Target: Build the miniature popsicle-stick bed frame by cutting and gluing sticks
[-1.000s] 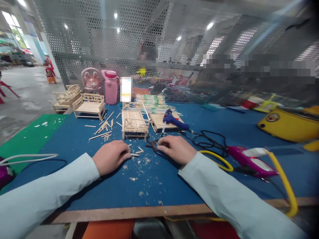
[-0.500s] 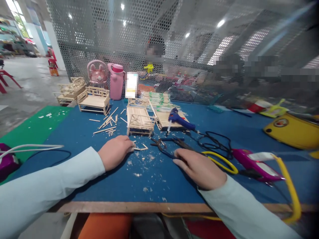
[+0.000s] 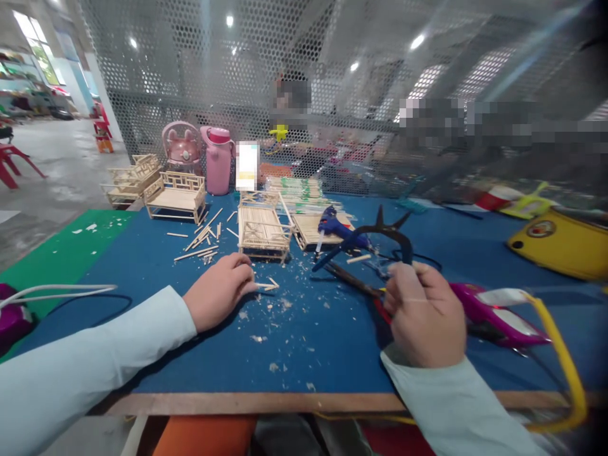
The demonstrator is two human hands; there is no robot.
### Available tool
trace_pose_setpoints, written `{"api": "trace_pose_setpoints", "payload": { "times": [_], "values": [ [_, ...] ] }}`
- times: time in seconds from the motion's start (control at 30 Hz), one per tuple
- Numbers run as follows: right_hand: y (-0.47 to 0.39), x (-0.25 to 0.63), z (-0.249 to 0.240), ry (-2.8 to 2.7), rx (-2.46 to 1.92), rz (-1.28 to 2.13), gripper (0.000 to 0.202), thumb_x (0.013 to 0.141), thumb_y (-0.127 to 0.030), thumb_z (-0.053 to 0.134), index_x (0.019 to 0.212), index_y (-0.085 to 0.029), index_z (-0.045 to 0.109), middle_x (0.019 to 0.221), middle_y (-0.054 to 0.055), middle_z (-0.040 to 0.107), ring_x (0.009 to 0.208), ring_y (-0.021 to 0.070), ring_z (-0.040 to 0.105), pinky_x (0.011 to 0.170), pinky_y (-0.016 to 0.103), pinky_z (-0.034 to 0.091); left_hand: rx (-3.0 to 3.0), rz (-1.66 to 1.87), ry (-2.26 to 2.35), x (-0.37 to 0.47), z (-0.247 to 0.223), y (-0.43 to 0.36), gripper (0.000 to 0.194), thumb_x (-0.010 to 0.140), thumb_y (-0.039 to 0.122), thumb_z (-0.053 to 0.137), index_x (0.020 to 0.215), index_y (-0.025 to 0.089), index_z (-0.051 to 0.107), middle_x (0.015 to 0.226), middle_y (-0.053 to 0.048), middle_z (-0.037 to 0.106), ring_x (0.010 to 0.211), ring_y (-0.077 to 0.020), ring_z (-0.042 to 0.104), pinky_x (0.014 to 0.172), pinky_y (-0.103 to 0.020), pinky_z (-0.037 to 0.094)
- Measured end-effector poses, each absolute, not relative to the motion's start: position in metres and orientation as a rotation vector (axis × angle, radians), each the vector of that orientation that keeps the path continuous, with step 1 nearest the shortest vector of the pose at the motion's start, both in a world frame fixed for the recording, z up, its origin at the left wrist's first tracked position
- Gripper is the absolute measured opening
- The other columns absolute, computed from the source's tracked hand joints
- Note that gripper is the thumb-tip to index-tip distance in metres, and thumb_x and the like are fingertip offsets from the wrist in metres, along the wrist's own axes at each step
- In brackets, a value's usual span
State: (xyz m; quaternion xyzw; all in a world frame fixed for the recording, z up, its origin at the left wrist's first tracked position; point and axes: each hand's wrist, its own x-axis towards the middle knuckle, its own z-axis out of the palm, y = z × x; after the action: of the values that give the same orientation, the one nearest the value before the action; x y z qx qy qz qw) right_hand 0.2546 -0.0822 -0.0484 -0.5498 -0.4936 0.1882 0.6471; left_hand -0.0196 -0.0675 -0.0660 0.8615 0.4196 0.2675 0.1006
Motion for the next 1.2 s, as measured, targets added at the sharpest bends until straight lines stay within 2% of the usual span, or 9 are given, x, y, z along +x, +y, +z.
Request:
{"api": "trace_pose_setpoints", "payload": {
  "times": [0.17,0.33,0.47,0.6,0.7,0.83,1.03,1.13,1.2],
  "values": [
    [-0.082,0.239,-0.044,-1.019,-1.201,0.774,0.033,0.069,-0.046,0.068,0.065,-0.021,0.046,0.044,-0.009,0.034,0.037,0.0045,0.028,0.034,0.017,0.022,2.611,0.703,1.229,-0.021,-0.072,-0.067,0.021,0.090,0.014,0.037,0.085,0.014,0.058,0.097,-0.010,0.059,0.090,-0.0206,0.053,0.082,-0.039,0.048],
    [-0.094,0.229,-0.036,-1.044,-1.179,1.033,0.033,0.060,-0.035,0.074,0.069,-0.021,0.045,0.043,-0.011,0.031,0.036,0.0038,0.025,0.034,0.016,0.019,2.600,0.876,1.134,-0.021,-0.065,-0.075,0.030,0.077,0.003,0.045,0.103,0.013,0.056,0.106,-0.013,0.059,0.100,-0.0235,0.052,0.088,-0.042,0.045],
    [-0.102,0.218,-0.030,-1.053,-1.089,1.213,0.028,0.061,-0.034,0.070,0.072,-0.021,0.048,0.045,-0.011,0.028,0.038,0.0032,0.022,0.035,0.015,0.016,2.112,1.299,1.065,-0.005,-0.044,-0.080,0.034,0.082,0.021,0.052,0.116,0.015,0.048,0.111,-0.013,0.058,0.102,-0.0210,0.055,0.090,-0.039,0.044],
    [-0.108,0.200,-0.028,-1.025,-0.976,1.379,0.030,0.067,-0.044,0.065,0.074,-0.021,0.048,0.046,-0.010,0.030,0.039,0.0031,0.019,0.036,0.015,0.013,1.643,1.192,0.745,0.022,-0.025,-0.074,0.051,0.073,0.039,0.066,0.115,0.015,0.050,0.114,-0.012,0.058,0.106,-0.0204,0.056,0.093,-0.036,0.043],
    [-0.112,0.185,-0.030,-1.033,-0.948,1.390,0.033,0.070,-0.047,0.064,0.081,-0.022,0.047,0.047,-0.010,0.033,0.039,0.0033,0.019,0.036,0.015,0.013,1.490,0.938,0.652,0.035,-0.020,-0.070,0.042,0.067,0.048,0.069,0.087,0.013,0.057,0.080,-0.005,0.063,0.071,-0.0133,0.061,0.068,-0.027,0.049],
    [-0.112,0.177,-0.030,-0.990,-0.934,1.320,0.034,0.070,-0.044,0.067,0.085,-0.025,0.043,0.047,-0.011,0.036,0.038,0.0036,0.020,0.036,0.014,0.014,1.485,0.793,0.834,0.034,-0.025,-0.070,0.040,0.066,0.050,0.068,0.065,0.014,0.052,0.057,0.003,0.054,0.043,-0.0058,0.048,0.043,-0.019,0.036],
    [-0.106,0.203,-0.001,-0.868,-0.814,1.114,0.025,0.071,-0.038,0.068,0.073,-0.023,0.047,0.044,-0.011,0.025,0.037,0.0047,0.017,0.035,0.017,0.013,1.636,0.732,0.941,0.020,-0.040,-0.074,0.025,0.080,0.039,0.054,0.070,0.017,0.046,0.049,0.008,0.043,0.043,-0.0064,0.039,0.046,-0.020,0.032],
    [-0.108,0.217,0.008,-0.849,-0.820,0.997,0.020,0.075,-0.036,0.064,0.070,-0.022,0.051,0.043,-0.010,0.021,0.037,0.0047,0.015,0.035,0.018,0.013,1.894,0.756,0.970,0.019,-0.043,-0.079,0.017,0.084,0.031,0.047,0.076,0.016,0.051,0.061,0.004,0.049,0.056,-0.0085,0.043,0.055,-0.022,0.036],
    [-0.110,0.220,0.005,-0.877,-0.874,0.977,0.019,0.074,-0.035,0.065,0.070,-0.022,0.052,0.043,-0.010,0.023,0.036,0.0042,0.017,0.035,0.017,0.014,1.956,0.827,1.021,0.020,-0.043,-0.083,0.019,0.080,0.026,0.051,0.097,0.015,0.053,0.080,-0.001,0.057,0.065,-0.0108,0.047,0.061,-0.025,0.039]
  ]
}}
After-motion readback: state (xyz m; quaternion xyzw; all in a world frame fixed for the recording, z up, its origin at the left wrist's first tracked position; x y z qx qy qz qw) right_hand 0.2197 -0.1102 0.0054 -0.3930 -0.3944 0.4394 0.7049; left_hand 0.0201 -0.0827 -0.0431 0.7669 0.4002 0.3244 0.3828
